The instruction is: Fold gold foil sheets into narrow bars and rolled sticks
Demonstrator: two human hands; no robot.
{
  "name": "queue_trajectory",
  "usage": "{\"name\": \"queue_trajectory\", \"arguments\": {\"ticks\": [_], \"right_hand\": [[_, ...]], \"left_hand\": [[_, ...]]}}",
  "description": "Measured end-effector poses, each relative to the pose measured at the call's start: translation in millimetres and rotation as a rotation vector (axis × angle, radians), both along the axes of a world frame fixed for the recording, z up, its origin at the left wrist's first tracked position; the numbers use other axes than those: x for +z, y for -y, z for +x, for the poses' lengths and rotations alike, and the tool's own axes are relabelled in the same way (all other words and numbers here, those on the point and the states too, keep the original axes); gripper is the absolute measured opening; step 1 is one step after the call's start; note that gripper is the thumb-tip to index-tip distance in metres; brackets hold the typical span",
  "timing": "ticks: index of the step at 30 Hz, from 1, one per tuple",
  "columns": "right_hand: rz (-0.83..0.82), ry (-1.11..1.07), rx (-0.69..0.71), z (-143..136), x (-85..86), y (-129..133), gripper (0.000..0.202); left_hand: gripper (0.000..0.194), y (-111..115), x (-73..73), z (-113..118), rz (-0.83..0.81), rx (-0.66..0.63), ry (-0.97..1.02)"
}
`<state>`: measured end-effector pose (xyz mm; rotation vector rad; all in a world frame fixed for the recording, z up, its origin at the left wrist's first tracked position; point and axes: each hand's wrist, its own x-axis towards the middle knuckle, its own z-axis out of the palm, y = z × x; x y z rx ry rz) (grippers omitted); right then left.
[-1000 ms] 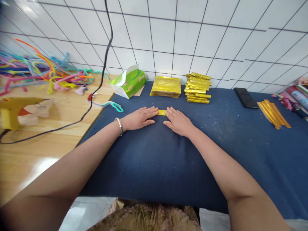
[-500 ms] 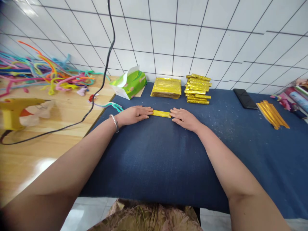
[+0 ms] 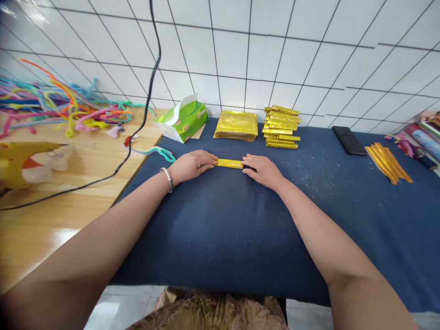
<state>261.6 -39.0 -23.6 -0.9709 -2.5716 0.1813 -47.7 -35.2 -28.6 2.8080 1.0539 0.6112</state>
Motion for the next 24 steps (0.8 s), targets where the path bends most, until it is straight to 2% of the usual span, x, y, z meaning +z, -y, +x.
{"name": "queue_trajectory", "arguments": {"ticks": [6,15,24], "right_hand": [[0.020,-0.021,-0.109,-9.0,-2.0,4.8,0.033],[0.070,-0.005,-0.130,-10.2,-1.2,7.1,0.027],[0.110,0.064,-0.147,-12.3,0.2,10.1,0.028]], "left_hand": [[0.027,1.8,1.2,3.2,0.025,0.002,0.014],[0.027,1.1,1.3,4.0,0.005,-0.007,0.040],[0.030,3.5,3.4,4.5,-0.047,0.040,0.020]]}}
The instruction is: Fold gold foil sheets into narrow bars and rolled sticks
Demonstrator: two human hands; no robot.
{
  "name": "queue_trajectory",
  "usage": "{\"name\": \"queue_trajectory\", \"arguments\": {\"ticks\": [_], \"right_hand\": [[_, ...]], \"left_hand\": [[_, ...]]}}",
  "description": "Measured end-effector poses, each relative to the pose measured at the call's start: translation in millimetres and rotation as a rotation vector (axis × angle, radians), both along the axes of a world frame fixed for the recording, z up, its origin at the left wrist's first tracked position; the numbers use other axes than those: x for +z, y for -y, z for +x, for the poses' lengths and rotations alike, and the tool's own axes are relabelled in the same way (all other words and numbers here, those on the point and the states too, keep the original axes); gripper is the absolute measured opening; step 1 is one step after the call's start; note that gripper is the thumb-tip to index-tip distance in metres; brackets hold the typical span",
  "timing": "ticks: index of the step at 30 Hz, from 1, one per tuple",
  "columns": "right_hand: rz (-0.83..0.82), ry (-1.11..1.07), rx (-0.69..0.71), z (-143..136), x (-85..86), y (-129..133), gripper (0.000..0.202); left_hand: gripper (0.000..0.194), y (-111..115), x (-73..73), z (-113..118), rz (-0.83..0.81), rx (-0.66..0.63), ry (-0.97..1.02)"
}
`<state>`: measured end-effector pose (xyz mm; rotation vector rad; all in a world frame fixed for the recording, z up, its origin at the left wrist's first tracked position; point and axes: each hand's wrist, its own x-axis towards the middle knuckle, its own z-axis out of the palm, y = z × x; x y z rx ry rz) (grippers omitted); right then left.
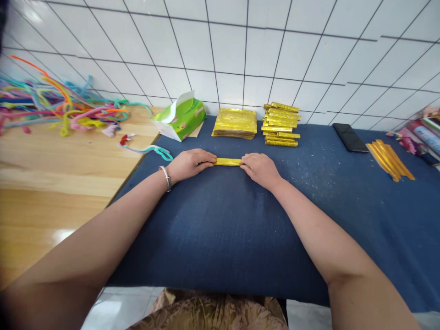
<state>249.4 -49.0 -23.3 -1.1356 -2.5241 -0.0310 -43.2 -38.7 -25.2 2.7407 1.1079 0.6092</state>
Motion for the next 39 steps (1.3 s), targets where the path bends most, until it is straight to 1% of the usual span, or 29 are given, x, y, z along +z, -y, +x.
{"name": "queue_trajectory", "arguments": {"ticks": [4,8,12,14,16,19,21,23,27,29,31,33,39], "right_hand": [[0.013,0.019,0.014,0.8,0.3,-0.5,0.029],[0.030,0.087,0.036,0.5,5.0,1.3,0.029],[0.034,0.176,0.038,-4.7,14.9,8.6,0.028],[0.036,0.208,0.024,-8.8,19.7,13.3,0.027],[0.038,0.235,0.013,-12.9,23.5,17.6,0.028],[0.043,0.278,0.004,-17.6,27.3,22.1,0.029],[0.044,0.303,-0.001,-19.5,28.8,24.1,0.031],[0.042,0.321,-0.003,-20.7,29.5,26.0,0.032],[0.039,0.341,-0.003,-23.3,28.5,30.6,0.036],[0.039,0.347,-0.011,-25.0,27.3,32.9,0.037],[0.035,0.352,-0.022,-26.4,26.2,34.5,0.039],[0.027,0.356,-0.034,-26.7,25.5,34.8,0.041],[-0.027,0.280,-0.045,-22.9,25.4,29.9,0.040]], "left_hand": [[0.030,-0.9,2.4,-2.3,-0.010,-0.003,-0.020],[0.031,3.6,13.6,0.8,0.009,-0.023,-0.155],[0.032,20.1,26.4,17.6,0.100,0.017,-0.320],[0.033,30.4,29.2,28.4,0.100,0.090,-0.361],[0.038,39.9,29.9,38.2,0.091,0.142,-0.366],[0.054,50.5,29.8,50.0,0.108,0.212,-0.365],[0.056,54.4,30.1,56.0,0.123,0.238,-0.377],[0.055,55.6,30.0,60.6,0.126,0.223,-0.367],[0.053,51.8,26.6,66.0,0.093,0.093,-0.304],[0.055,49.5,23.6,67.4,0.070,0.050,-0.284],[0.059,48.6,21.1,68.3,0.057,0.053,-0.263],[0.060,49.4,19.9,69.3,0.051,0.084,-0.239],[0.057,53.4,23.1,72.5,0.014,0.117,-0.217]]}}
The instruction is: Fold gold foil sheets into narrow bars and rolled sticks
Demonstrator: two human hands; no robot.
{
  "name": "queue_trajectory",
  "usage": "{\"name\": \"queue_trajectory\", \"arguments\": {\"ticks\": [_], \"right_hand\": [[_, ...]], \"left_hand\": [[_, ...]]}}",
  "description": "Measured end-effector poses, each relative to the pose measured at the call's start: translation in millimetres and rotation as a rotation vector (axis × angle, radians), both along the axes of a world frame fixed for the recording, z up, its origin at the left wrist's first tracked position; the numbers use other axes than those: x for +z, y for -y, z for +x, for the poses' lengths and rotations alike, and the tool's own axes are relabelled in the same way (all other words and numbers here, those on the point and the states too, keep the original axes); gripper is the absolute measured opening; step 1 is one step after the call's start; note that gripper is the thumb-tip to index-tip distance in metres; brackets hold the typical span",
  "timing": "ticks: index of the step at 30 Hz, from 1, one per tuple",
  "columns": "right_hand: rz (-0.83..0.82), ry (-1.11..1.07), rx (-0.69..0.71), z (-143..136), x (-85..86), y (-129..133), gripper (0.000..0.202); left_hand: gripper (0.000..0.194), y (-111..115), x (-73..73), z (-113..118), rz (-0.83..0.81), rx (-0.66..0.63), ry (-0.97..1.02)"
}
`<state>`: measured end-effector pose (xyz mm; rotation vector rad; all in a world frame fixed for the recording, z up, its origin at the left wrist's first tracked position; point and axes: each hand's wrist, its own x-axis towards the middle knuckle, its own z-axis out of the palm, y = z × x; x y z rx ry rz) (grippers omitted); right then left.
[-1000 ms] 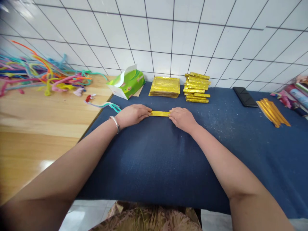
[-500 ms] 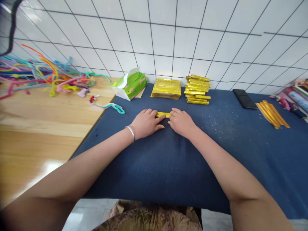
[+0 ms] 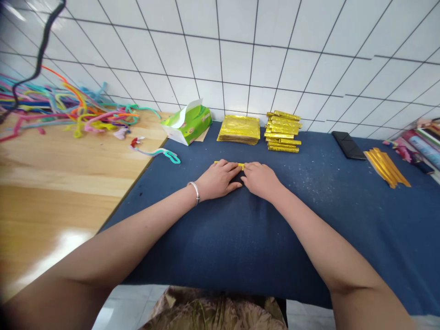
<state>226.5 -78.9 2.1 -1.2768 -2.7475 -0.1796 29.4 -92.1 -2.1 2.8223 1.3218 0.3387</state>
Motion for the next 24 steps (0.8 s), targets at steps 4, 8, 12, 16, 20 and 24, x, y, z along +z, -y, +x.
{"name": "queue_trajectory", "arguments": {"ticks": [4,8,12,16,20,24], "right_hand": [[-0.007,-0.058,-0.012,-3.7,-2.4,-1.2,0.034],[0.000,-0.090,-0.099,-6.0,-2.8,0.4,0.041],[-0.021,-0.104,-0.162,-2.7,0.5,-0.2,0.039],[-0.046,-0.137,-0.123,-5.5,-1.1,-4.5,0.047],[-0.064,-0.105,-0.049,-5.8,-4.1,-10.4,0.046],[-0.060,-0.106,-0.065,-1.9,-1.8,-14.8,0.046]], "left_hand": [[0.060,-0.9,0.7,1.0,-0.008,0.019,0.005],[0.061,-1.4,-0.5,1.5,-0.015,0.012,-0.002],[0.059,0.4,0.0,1.9,-0.003,0.015,0.001],[0.060,0.2,0.5,1.8,-0.015,0.010,-0.004],[0.062,-1.6,-1.8,1.1,-0.023,0.012,-0.005],[0.061,-1.2,-2.4,1.1,-0.021,0.014,-0.005]]}}
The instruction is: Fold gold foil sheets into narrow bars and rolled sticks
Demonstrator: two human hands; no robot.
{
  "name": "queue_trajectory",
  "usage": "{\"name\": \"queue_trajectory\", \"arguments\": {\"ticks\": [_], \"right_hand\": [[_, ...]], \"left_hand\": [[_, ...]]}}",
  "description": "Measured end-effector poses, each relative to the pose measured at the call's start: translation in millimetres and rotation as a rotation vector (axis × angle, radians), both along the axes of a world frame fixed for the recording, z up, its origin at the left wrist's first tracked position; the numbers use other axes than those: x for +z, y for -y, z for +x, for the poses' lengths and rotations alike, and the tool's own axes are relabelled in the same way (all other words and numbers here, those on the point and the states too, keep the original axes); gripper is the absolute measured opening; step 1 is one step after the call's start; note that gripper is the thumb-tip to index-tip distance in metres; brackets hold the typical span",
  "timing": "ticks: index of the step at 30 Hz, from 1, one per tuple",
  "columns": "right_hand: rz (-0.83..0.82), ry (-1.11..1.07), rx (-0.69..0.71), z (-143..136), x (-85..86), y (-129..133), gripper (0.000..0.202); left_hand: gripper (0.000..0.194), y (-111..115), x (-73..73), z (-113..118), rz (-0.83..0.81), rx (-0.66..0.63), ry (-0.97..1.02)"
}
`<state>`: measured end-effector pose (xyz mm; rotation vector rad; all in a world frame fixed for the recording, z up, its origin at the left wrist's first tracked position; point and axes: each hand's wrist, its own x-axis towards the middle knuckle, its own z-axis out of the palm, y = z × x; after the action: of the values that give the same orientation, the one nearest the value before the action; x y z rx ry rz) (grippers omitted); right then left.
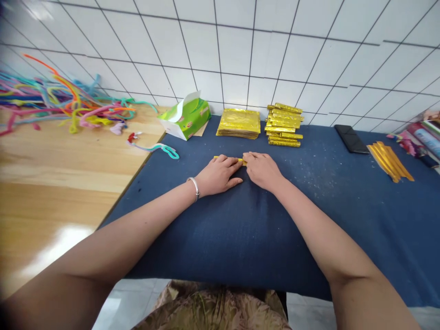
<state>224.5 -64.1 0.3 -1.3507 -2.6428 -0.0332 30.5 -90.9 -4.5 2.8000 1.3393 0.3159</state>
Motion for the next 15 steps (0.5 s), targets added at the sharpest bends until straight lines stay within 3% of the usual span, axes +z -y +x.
{"name": "queue_trajectory", "arguments": {"ticks": [11,15], "right_hand": [[-0.005,-0.031,-0.019,3.0,1.0,-4.7,0.049],[0.007,-0.001,0.048,3.8,0.8,-2.5,0.052]], "left_hand": [[0.061,3.0,2.7,0.7,-0.003,0.010,-0.029],[0.060,2.6,1.6,0.2,0.004,0.006,-0.023]]}}
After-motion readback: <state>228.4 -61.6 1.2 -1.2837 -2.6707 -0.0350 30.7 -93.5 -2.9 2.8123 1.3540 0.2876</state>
